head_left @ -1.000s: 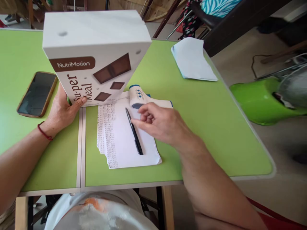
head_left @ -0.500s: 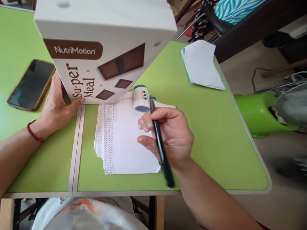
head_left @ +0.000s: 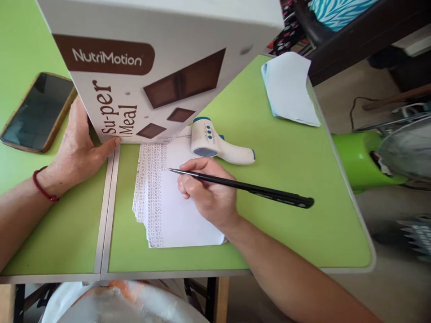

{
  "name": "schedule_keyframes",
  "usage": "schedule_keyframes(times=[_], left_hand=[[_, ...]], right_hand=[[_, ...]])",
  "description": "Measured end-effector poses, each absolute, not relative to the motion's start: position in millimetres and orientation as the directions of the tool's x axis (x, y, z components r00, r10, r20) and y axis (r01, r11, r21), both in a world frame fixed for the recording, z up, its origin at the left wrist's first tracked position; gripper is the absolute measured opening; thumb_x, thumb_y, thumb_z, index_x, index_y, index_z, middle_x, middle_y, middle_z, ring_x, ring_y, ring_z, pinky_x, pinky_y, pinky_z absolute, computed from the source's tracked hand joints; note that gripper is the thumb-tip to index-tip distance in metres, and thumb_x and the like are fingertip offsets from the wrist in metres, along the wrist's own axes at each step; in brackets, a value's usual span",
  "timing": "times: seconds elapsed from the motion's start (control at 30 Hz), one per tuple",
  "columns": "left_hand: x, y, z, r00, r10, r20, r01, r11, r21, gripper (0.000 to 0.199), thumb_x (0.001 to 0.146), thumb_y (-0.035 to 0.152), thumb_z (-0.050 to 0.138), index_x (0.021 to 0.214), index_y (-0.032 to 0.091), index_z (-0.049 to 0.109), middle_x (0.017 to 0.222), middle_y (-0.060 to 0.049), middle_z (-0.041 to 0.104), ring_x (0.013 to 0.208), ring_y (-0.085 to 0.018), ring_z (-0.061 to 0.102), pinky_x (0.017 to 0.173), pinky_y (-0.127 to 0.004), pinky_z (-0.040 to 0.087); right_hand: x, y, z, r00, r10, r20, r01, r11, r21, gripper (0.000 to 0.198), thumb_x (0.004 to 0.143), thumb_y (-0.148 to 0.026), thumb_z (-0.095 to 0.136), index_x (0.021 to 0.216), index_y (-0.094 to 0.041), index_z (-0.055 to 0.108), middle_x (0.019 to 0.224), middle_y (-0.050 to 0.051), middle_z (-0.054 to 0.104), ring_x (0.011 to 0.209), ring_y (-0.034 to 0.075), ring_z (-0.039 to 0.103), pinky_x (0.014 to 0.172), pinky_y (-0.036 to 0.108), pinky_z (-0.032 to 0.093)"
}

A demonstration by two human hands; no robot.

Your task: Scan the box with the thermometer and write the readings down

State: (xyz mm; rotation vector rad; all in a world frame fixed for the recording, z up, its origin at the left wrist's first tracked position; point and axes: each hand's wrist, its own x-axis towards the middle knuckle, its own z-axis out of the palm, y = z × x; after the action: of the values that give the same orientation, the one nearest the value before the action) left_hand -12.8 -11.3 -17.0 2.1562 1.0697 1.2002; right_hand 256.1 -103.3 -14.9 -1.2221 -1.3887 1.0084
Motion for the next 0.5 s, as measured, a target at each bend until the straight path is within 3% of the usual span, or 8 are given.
schedule_keyframes(times=[0.17,0.4,0.5], left_hand=[[-13.8,-12.4,-16.4,0.387,0.763,0.517,0.455,-0.646,0.613,0.069,0.076,0.031,0.083,0.135,0.025,0.05,0.154,-0.006,0.04,0.14,-0.041,0.035,0.117,-0.071,0.027],[-10.7,-11.5,-14.0,0.315,0.813,0.49,0.422,-0.582,0.695,0.065,0.065,0.037,0.09,0.121,0.027,0.059,0.129,-0.007,0.058,0.137,-0.044,0.037,0.118,-0.072,0.023],[-9.4,-12.3,-12.3,0.34,0.804,0.488,0.437,-0.595,0.675,0.057,0.07,0.035,0.087,0.119,0.025,0.059,0.136,-0.007,0.054,0.138,-0.043,0.035,0.118,-0.072,0.023]], right_hand=[[253.3,-106.0,-9.5,-0.023,0.96,0.278,0.406,0.263,-0.875,0.001,0.079,-0.021,0.064,0.079,-0.022,0.063,0.054,-0.006,0.059,0.043,0.008,0.05,0.043,0.022,0.043],[252.2,-102.5,-11.9,0.037,0.972,0.233,0.346,0.207,-0.915,0.006,0.075,-0.022,0.061,0.077,-0.023,0.055,0.05,-0.008,0.056,0.038,0.009,0.046,0.038,0.022,0.039],[251.7,-102.2,-11.5,0.036,0.956,0.292,0.413,0.251,-0.875,0.008,0.076,-0.022,0.062,0.07,-0.023,0.057,0.052,-0.006,0.058,0.042,0.01,0.049,0.041,0.023,0.042]])
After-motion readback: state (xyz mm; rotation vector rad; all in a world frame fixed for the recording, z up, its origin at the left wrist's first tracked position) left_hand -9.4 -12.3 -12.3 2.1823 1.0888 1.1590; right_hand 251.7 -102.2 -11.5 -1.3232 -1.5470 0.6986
